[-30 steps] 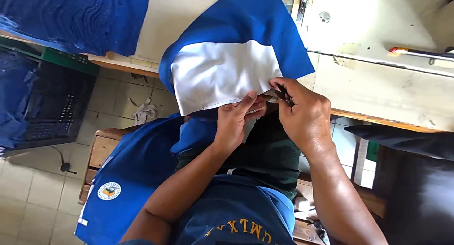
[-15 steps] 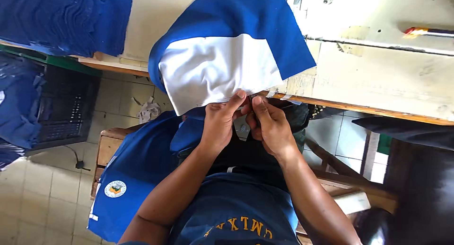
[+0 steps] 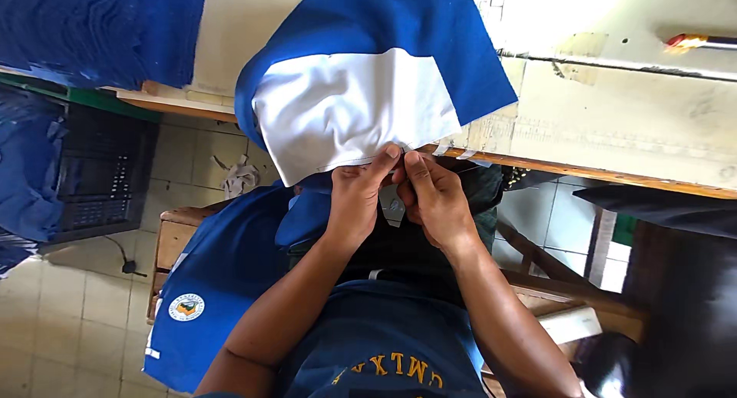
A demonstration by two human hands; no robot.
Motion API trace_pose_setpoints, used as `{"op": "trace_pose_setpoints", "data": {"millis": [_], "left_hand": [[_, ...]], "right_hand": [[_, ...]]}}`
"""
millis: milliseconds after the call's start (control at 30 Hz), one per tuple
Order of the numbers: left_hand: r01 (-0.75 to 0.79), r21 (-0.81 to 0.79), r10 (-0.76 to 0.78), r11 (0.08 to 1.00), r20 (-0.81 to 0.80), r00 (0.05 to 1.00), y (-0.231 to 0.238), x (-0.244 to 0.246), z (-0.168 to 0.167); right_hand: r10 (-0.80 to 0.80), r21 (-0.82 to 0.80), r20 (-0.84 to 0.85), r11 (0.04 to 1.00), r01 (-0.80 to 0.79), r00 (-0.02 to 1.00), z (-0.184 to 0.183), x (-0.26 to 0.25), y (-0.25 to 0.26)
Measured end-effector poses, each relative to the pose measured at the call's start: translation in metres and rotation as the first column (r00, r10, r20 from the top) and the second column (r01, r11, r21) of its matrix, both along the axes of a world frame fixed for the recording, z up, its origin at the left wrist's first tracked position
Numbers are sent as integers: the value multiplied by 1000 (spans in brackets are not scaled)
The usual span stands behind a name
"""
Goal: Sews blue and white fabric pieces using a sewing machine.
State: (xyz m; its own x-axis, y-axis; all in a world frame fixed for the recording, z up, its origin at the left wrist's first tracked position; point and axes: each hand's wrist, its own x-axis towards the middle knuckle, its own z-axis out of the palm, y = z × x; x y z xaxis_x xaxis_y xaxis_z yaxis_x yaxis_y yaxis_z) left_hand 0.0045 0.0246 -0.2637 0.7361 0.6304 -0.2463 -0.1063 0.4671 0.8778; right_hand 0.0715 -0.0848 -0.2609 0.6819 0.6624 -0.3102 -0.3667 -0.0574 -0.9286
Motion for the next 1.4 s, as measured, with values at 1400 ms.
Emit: {"op": "trace_pose_setpoints", "data": {"millis": [1400], "left_hand": [[452, 634, -495, 627, -124, 860, 187, 112, 48]], "right_hand": [[152, -170, 957, 984, 51, 248, 24, 85, 119]]}}
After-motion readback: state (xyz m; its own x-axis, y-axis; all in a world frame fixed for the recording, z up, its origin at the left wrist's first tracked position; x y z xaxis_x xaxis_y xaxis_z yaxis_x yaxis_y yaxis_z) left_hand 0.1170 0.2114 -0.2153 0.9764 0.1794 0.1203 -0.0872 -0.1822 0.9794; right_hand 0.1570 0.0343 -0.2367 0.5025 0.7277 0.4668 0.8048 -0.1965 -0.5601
